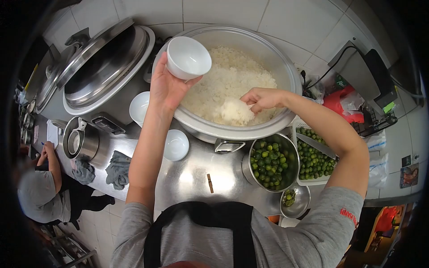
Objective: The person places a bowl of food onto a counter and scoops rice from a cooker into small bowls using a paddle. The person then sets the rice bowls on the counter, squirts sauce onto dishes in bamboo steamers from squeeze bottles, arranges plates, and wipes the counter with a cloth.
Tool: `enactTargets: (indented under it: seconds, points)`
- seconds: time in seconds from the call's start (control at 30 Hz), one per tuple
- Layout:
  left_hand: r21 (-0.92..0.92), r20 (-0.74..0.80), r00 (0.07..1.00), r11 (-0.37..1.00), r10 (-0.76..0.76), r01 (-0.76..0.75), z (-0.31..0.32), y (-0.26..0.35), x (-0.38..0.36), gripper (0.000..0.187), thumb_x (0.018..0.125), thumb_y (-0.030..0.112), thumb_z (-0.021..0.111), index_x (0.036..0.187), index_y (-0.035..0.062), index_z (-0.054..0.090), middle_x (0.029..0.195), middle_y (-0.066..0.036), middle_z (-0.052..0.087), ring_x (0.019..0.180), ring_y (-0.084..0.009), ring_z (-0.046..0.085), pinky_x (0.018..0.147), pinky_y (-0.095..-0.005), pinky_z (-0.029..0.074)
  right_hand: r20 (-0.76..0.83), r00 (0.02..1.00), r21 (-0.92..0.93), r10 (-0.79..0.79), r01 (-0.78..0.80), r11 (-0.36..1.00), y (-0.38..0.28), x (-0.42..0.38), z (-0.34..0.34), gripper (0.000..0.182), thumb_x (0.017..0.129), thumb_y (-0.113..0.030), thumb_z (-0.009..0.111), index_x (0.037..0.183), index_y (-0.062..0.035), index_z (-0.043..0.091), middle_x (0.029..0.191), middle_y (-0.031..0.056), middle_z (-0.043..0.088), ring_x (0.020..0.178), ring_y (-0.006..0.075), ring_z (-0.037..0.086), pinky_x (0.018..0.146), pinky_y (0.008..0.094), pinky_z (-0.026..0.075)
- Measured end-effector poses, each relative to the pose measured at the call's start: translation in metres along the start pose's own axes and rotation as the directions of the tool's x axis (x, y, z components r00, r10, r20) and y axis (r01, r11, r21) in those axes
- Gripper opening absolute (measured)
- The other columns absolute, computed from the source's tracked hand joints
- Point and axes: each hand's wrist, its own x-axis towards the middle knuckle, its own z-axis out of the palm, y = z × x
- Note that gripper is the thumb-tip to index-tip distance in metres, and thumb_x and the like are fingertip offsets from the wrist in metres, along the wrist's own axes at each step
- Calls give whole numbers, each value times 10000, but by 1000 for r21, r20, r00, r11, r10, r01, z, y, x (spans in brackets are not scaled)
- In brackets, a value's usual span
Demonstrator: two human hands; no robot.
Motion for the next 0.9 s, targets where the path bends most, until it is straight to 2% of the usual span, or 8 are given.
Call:
enactTargets:
  seconds: [0.23, 0.37, 0.4, 0.5, 0.63, 0.7, 0.83, 0.9]
  points:
    - [161, -49, 999, 987, -2, 10, -4, -16, 8, 567, 885, 453, 477, 1316, 111, 342, 1328, -97, 374, 1255, -289, 332, 1018, -522, 275, -357, 931, -272, -77, -25, 962, -75, -48, -50, 229, 700, -26, 557, 922, -23, 614, 764, -15, 596, 662, 69, 515, 575, 226, 408]
    - [62, -21, 987, 985, -158, 159, 14, -27, 5, 593, 892, 471, 448, 1338, 111, 297, 1348, -107, 335, 1253, -303, 318, 1023, -531, 250, -537, 789, -778, -300, -326, 537, -136, -38, -28, 175, 706, -24, 566, 876, 5, 593, 758, 130, 625, 777, 195, 615, 649, 311, 478]
    - [-37, 0, 976, 975, -219, 219, 18, -30, 6, 597, 899, 476, 424, 1351, 120, 263, 1369, -109, 295, 1248, -309, 313, 1026, -536, 229, -534, 701, -845, -472, -434, 312, -144, -33, -14, 124, 711, -35, 572, 826, 10, 581, 723, 166, 615, 773, 252, 624, 645, 348, 482]
    - [-138, 75, 975, 966, -208, 217, 16, -31, 10, 635, 903, 519, 346, 1369, 103, 235, 1388, -125, 275, 1269, -325, 284, 1035, -547, 208, -500, 691, -830, -522, -555, 61, -175, -31, 37, 170, 716, -41, 570, 879, 8, 564, 772, 210, 604, 791, 357, 591, 656, 407, 476]
    - [-73, 70, 980, 979, -188, 193, 6, -7, 3, 653, 893, 544, 329, 1364, 101, 243, 1383, -125, 287, 1269, -325, 290, 1034, -539, 217, -541, 518, -826, -663, -477, 302, -152, -33, -3, 244, 719, -30, 556, 963, -18, 555, 824, 199, 614, 805, 352, 598, 646, 382, 478]
    - [6, 59, 993, 995, -99, 98, 2, 5, -3, 678, 870, 543, 404, 1364, 108, 244, 1379, -123, 294, 1271, -323, 298, 1029, -529, 240, -608, 577, -731, -544, -141, 667, -109, -12, -38, 292, 731, -34, 556, 1023, -30, 541, 878, 191, 618, 856, 335, 600, 667, 367, 473]
    - [-59, 74, 994, 994, -83, 88, -9, 3, 2, 750, 805, 525, 560, 1351, 111, 256, 1363, -129, 312, 1270, -314, 309, 1012, -538, 279, -656, 686, -689, -314, -374, 621, -19, 53, -45, 321, 730, -80, 573, 1050, -69, 581, 928, 136, 636, 901, 303, 592, 803, 417, 423]
    - [-58, 81, 993, 994, -84, 88, -9, 3, 3, 748, 805, 525, 563, 1346, 106, 263, 1361, -130, 315, 1268, -314, 312, 1009, -538, 287, -560, 739, -760, -375, -278, 587, -3, 68, -30, 355, 724, -87, 577, 1079, -84, 583, 943, 131, 639, 887, 300, 595, 814, 426, 416]
